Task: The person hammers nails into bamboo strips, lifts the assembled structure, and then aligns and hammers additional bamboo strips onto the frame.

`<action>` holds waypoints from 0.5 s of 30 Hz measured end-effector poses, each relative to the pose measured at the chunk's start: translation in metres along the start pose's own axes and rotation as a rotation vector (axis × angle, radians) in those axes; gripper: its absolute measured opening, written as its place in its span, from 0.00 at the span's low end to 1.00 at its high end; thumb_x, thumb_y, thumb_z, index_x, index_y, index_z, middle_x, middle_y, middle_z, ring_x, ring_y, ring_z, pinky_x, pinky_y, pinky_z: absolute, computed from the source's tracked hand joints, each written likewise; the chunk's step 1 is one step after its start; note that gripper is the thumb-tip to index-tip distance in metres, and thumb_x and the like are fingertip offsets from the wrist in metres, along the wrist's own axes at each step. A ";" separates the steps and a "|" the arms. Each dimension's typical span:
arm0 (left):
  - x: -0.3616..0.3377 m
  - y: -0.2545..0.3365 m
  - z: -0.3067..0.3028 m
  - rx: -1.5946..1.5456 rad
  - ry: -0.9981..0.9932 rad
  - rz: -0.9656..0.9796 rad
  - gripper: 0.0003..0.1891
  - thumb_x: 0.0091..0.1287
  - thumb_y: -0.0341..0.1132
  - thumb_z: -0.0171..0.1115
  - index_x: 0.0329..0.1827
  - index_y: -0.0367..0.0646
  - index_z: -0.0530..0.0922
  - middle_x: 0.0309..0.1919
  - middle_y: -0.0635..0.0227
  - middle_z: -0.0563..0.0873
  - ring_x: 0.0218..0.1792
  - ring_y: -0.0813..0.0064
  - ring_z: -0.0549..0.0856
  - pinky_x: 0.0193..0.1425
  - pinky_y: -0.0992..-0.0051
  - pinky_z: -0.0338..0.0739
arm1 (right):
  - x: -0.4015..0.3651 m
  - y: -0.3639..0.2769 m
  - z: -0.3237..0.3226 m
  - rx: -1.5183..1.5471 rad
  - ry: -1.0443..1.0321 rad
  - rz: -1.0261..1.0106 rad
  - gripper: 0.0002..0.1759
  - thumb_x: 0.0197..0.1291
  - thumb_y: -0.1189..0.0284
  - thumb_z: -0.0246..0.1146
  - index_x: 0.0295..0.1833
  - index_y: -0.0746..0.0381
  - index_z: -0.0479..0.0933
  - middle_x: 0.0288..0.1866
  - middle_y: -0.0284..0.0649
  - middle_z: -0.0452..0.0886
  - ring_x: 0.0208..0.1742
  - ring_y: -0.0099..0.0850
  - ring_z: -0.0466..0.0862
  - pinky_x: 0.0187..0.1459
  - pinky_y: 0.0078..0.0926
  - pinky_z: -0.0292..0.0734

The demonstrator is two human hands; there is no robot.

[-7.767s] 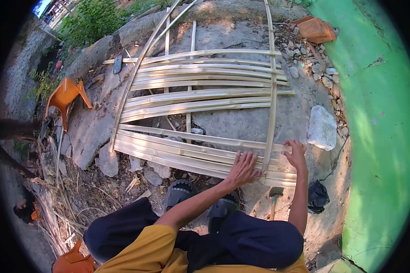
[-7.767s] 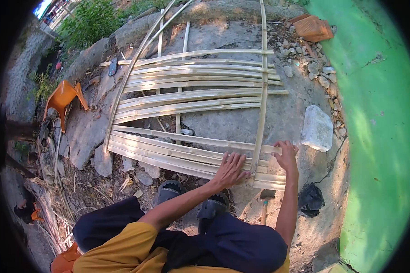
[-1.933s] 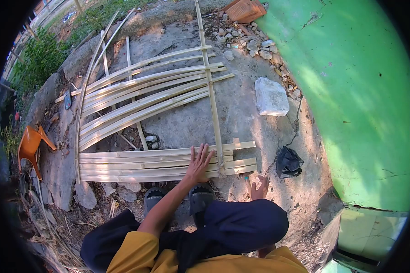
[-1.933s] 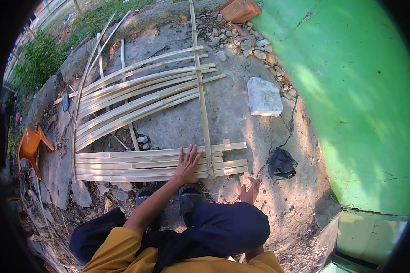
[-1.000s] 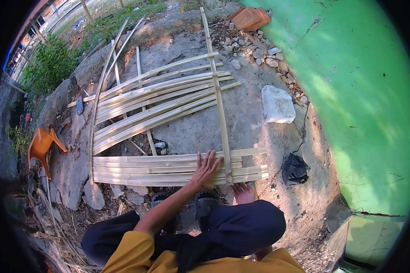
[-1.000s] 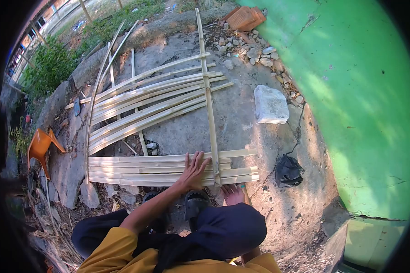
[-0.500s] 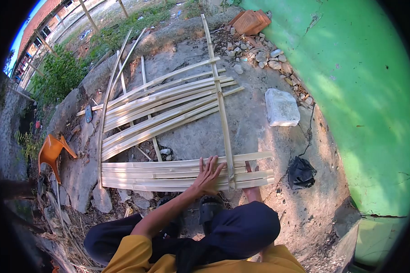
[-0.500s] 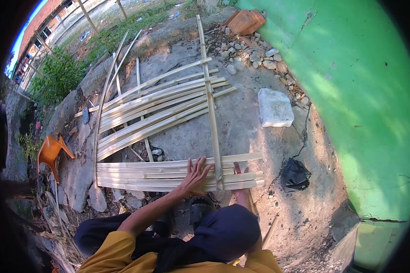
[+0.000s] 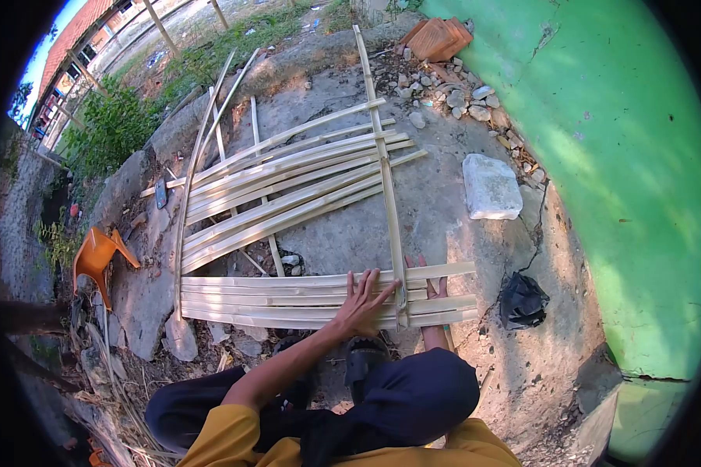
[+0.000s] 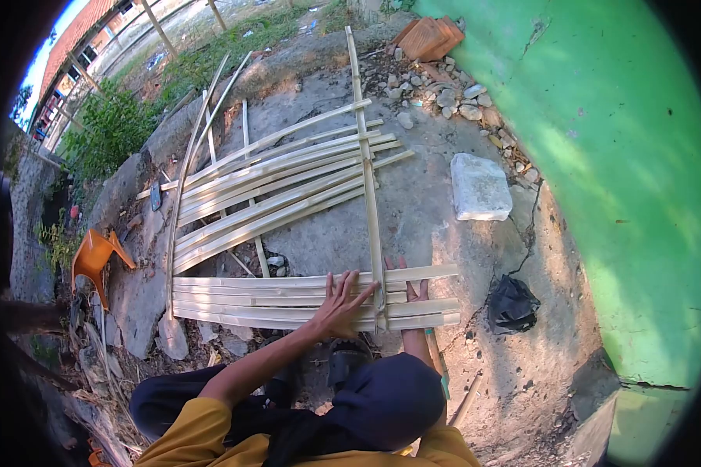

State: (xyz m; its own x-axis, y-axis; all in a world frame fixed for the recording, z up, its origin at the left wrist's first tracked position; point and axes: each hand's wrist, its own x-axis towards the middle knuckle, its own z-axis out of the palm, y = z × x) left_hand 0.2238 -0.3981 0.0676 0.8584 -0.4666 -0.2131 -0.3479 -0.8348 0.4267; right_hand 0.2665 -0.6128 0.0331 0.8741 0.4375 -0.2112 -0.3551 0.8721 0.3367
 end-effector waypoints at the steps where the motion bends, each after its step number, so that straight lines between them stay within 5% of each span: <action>1: 0.000 0.000 -0.003 -0.003 0.001 0.000 0.81 0.29 0.51 0.89 0.90 0.67 0.42 0.82 0.36 0.50 0.84 0.34 0.49 0.81 0.25 0.33 | 0.001 0.001 0.000 0.001 -0.002 0.000 0.49 0.76 0.34 0.40 0.89 0.56 0.49 0.90 0.46 0.49 0.89 0.47 0.52 0.86 0.53 0.50; 3: -0.003 0.001 -0.007 -0.006 0.005 -0.003 0.81 0.30 0.51 0.88 0.90 0.67 0.42 0.82 0.36 0.50 0.84 0.34 0.48 0.81 0.25 0.33 | 0.003 0.004 0.003 -0.372 -0.057 -0.034 0.49 0.76 0.33 0.40 0.89 0.56 0.49 0.91 0.46 0.48 0.89 0.48 0.52 0.86 0.54 0.49; 15: -0.012 0.007 -0.045 0.000 -0.045 0.019 0.78 0.36 0.55 0.87 0.90 0.63 0.40 0.82 0.33 0.48 0.85 0.34 0.44 0.81 0.25 0.33 | 0.001 0.018 0.034 -0.460 -0.082 -0.025 0.49 0.76 0.33 0.39 0.88 0.55 0.49 0.90 0.45 0.50 0.88 0.48 0.55 0.85 0.55 0.53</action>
State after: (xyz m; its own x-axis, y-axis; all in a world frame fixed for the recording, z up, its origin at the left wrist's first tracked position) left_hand 0.2277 -0.3852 0.1123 0.8342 -0.4946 -0.2440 -0.3635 -0.8258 0.4311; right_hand 0.2724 -0.6037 0.0699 0.9008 0.4128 -0.1345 -0.4278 0.8968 -0.1129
